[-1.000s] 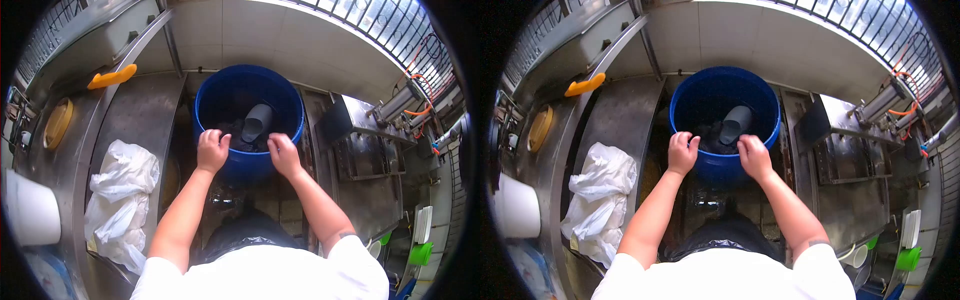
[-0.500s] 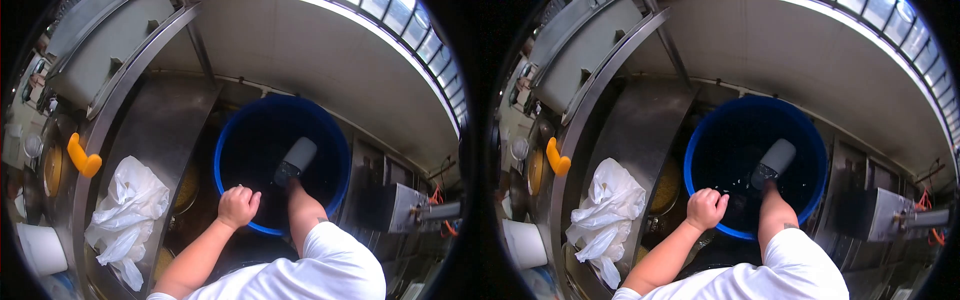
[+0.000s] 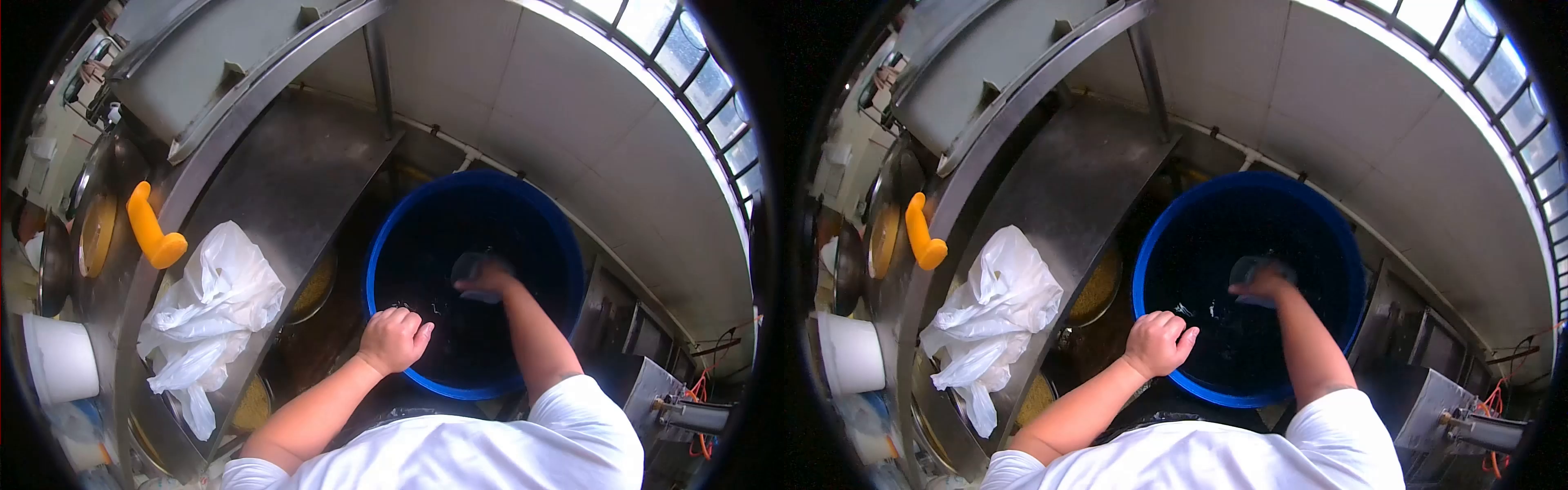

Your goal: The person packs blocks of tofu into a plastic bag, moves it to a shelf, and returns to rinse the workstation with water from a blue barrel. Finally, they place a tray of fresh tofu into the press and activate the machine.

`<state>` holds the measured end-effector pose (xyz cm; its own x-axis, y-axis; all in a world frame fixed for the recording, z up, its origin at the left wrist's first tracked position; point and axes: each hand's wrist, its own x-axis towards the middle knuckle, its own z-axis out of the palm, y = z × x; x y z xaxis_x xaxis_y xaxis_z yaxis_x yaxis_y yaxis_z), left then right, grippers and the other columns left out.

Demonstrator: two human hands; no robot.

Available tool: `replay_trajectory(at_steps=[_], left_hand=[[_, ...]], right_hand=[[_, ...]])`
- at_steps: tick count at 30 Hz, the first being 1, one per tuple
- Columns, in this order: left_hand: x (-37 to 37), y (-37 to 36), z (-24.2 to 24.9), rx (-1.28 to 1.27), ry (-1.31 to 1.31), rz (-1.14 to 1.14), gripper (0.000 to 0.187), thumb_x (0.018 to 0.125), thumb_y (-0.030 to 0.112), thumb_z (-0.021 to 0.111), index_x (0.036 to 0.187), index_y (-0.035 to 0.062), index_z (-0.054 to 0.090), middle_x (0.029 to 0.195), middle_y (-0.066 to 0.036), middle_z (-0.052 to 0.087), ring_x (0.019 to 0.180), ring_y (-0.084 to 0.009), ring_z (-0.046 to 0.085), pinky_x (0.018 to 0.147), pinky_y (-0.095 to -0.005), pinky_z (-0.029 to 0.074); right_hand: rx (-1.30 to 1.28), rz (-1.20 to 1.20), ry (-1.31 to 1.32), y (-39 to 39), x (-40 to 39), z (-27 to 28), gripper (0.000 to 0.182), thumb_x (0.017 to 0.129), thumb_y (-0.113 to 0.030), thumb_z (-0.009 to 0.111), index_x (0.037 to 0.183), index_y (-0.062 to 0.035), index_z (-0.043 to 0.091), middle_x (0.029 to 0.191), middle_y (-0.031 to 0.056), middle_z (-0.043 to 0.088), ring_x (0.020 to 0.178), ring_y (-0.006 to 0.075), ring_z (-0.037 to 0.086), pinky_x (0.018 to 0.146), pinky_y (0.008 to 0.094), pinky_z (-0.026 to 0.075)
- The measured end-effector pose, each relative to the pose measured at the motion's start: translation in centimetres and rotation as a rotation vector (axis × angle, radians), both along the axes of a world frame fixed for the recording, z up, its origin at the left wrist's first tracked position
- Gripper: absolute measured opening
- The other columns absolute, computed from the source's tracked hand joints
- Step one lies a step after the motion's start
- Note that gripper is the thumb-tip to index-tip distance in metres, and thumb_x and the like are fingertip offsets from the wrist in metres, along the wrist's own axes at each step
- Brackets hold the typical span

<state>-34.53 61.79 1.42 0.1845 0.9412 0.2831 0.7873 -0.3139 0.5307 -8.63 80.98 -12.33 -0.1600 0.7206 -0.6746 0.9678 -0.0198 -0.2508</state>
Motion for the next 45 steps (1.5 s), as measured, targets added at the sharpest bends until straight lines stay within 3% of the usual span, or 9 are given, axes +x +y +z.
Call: replay_trajectory(at_steps=[4, 7, 11, 15, 19, 22, 27, 39, 45], left_hand=[[0.0, 0.1, 0.0, -0.012, 0.009, -0.002, 0.026, 0.09, 0.026, 0.077, 0.074, 0.0072, 0.068, 0.075, -0.011, 0.066, 0.073, -0.0321, 0.066, 0.068, -0.0446, 0.054], [0.1, 0.4, 0.1, -0.025, 0.03, 0.001, 0.025, 0.09, 0.025, 0.078, 0.075, 0.0074, 0.068, 0.076, -0.011, 0.067, 0.073, -0.0323, 0.066, 0.068, -0.0444, 0.054], [0.2, 0.5, 0.0, -0.036, 0.025, 0.009, 0.023, 0.089, 0.023, 0.078, 0.075, 0.0075, 0.068, 0.076, -0.011, 0.067, 0.073, -0.0328, 0.066, 0.069, -0.0442, 0.054], [0.5, 0.5, 0.0, -0.034, 0.064, -0.008, 0.023, 0.089, 0.022, 0.077, 0.075, 0.0072, 0.068, 0.075, -0.011, 0.067, 0.073, -0.0336, 0.067, 0.069, -0.0445, 0.054], [0.8, 0.4, 0.1, -0.025, 0.093, -0.007, 0.024, 0.089, 0.022, 0.077, 0.072, 0.0074, 0.066, 0.074, -0.013, 0.066, 0.071, -0.0354, 0.066, 0.067, -0.046, 0.054], [0.7, 0.6, -0.1, -0.013, 0.086, -0.034, 0.025, 0.089, 0.022, 0.077, 0.072, 0.0075, 0.066, 0.074, -0.013, 0.066, 0.071, -0.0362, 0.066, 0.067, -0.0468, 0.054], [1.1, 0.1, 0.2, 0.002, 0.084, -0.061, 0.028, 0.092, 0.024, 0.073, 0.072, 0.0062, 0.066, 0.076, -0.016, 0.068, 0.074, -0.0393, 0.067, 0.069, -0.0509, 0.054], [1.1, -1.9, 0.0, -0.107, 0.248, -0.177, 0.051, 0.105, 0.043, 0.058, 0.076, 0.0015, 0.067, 0.084, -0.026, 0.071, 0.082, -0.0497, 0.068, 0.073, -0.0607, 0.052], [0.4, -1.7, -0.7, -0.096, 0.273, -0.256, 0.054, 0.107, 0.045, 0.056, 0.079, 0.0009, 0.07, 0.084, -0.026, 0.072, 0.083, -0.0496, 0.07, 0.074, -0.0596, 0.053]], right_hand=[[0.029, 0.229, -0.336, -5.0, -6.6, -4.1, 0.092, 0.092, -0.052, 0.074, 0.162, -0.0004, 0.043, 0.175, 0.0266, 0.022, 0.16, 0.0552, 0.015, 0.125, 0.0752, 0.018], [0.461, 0.148, -0.243, -7.9, -5.8, -22.8, 0.073, 0.097, -0.041, 0.067, 0.157, -0.0008, 0.052, 0.176, 0.0267, 0.018, 0.158, 0.0623, 0.008, 0.123, 0.078, 0.017], [0.118, 0.296, -0.335, -7.8, -7.3, -15.5, 0.065, 0.108, -0.04, 0.047, 0.159, -0.0005, 0.048, 0.174, 0.0314, 0.019, 0.157, 0.0625, 0.012, 0.124, 0.0766, 0.014], [-0.017, -0.025, 0.047, -5.5, -4.9, -10.7, 0.06, 0.105, -0.036, 0.053, 0.154, -0.0022, 0.055, 0.171, 0.0303, 0.028, 0.157, 0.0518, 0.026, 0.125, 0.0681, 0.02], [0.572, -0.346, 0.085, -9.2, -2.4, -21.8, 0.063, 0.093, -0.027, 0.076, 0.151, -0.0064, 0.06, 0.167, 0.0235, 0.041, 0.151, 0.0378, 0.045, 0.125, 0.0456, 0.036], [0.354, -0.017, -0.082, -9.7, -3.1, -16.7, 0.061, 0.099, -0.047, 0.067, 0.142, -0.0051, 0.067, 0.157, 0.0281, 0.052, 0.146, 0.0409, 0.051, 0.124, 0.048, 0.038], [0.1, -0.233, 0.121, -5.2, -1.1, -6.0, 0.053, 0.099, -0.045, 0.067, 0.13, -0.0028, 0.074, 0.127, 0.0224, 0.074, 0.119, 0.0382, 0.072, 0.104, 0.0487, 0.055], [1.176, -0.566, 0.488, -28.6, 2.4, 27.2, 0.05, 0.103, -0.046, 0.066, 0.11, 0.0028, 0.063, 0.098, 0.0233, 0.07, 0.098, 0.0455, 0.069, 0.087, 0.0515, 0.054], [1.45, -0.75, 0.24, -46.9, 2.0, 36.9, 0.035, 0.1, -0.023, 0.077, 0.118, 0.0035, 0.066, 0.098, 0.0183, 0.074, 0.088, 0.0305, 0.076, 0.075, 0.0409, 0.059]])
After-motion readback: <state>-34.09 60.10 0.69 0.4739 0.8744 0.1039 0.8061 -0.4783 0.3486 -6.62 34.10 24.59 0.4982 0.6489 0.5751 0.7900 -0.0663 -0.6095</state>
